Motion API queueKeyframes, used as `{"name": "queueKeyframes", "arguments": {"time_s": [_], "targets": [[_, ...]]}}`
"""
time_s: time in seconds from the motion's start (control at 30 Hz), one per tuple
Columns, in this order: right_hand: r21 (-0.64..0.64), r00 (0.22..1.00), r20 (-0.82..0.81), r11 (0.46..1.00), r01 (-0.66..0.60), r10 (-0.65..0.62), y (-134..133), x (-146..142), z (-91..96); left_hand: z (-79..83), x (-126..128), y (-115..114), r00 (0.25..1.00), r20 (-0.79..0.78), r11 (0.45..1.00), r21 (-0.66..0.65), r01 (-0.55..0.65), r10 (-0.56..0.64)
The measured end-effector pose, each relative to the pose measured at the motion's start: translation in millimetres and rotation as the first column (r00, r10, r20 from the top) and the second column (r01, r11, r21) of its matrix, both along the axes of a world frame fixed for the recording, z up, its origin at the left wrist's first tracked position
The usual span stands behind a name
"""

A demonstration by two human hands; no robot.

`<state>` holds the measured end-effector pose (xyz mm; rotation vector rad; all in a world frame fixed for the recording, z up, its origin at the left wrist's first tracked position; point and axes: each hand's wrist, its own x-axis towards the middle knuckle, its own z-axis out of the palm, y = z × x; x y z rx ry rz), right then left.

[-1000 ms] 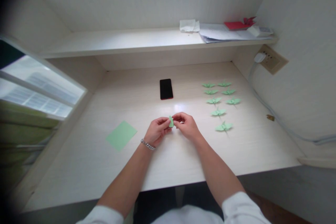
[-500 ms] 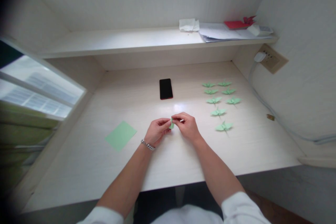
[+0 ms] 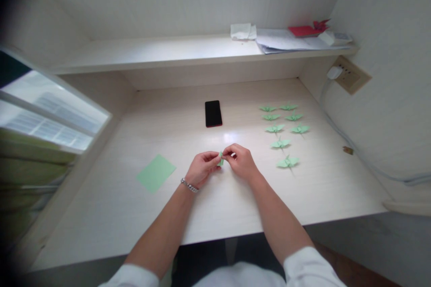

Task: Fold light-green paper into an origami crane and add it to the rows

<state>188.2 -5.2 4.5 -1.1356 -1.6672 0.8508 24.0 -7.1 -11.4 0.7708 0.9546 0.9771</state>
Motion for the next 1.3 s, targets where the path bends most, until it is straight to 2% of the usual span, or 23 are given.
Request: {"name": "queueKeyframes", "arguments": {"time_s": [0.27, 0.47, 0.87, 1.1, 1.3], "targets": [[0.092, 0.999, 0.035, 0.996, -0.011, 0.008, -4, -2, 3.3, -3.4, 1, 2, 0.991, -0.084, 0.984, 0.156, -0.087, 0.100], [0.114, 0.998, 0.058, 0.993, -0.019, 0.013, -5, -2, 3.8, -3.3, 2, 1, 0.989, -0.110, 0.965, 0.250, -0.074, 0.104], [0.183, 0.975, 0.220, 0.982, -0.053, 0.012, -6, 2, 3.2, -2.7, 3, -2, 0.960, -0.238, 0.912, 0.409, -0.038, 0.147], [0.158, 0.985, 0.172, 0.987, -0.033, 0.005, -6, -2, 4.2, -5.5, 6, -2, 0.965, -0.184, 0.911, 0.401, -0.097, 0.184], [0.017, 0.999, 0.000, 0.999, 0.035, -0.035, -8, -8, 3.4, -7.7, 7, 0, 0.977, -0.035, 0.924, 0.334, -0.185, 0.208]]}}
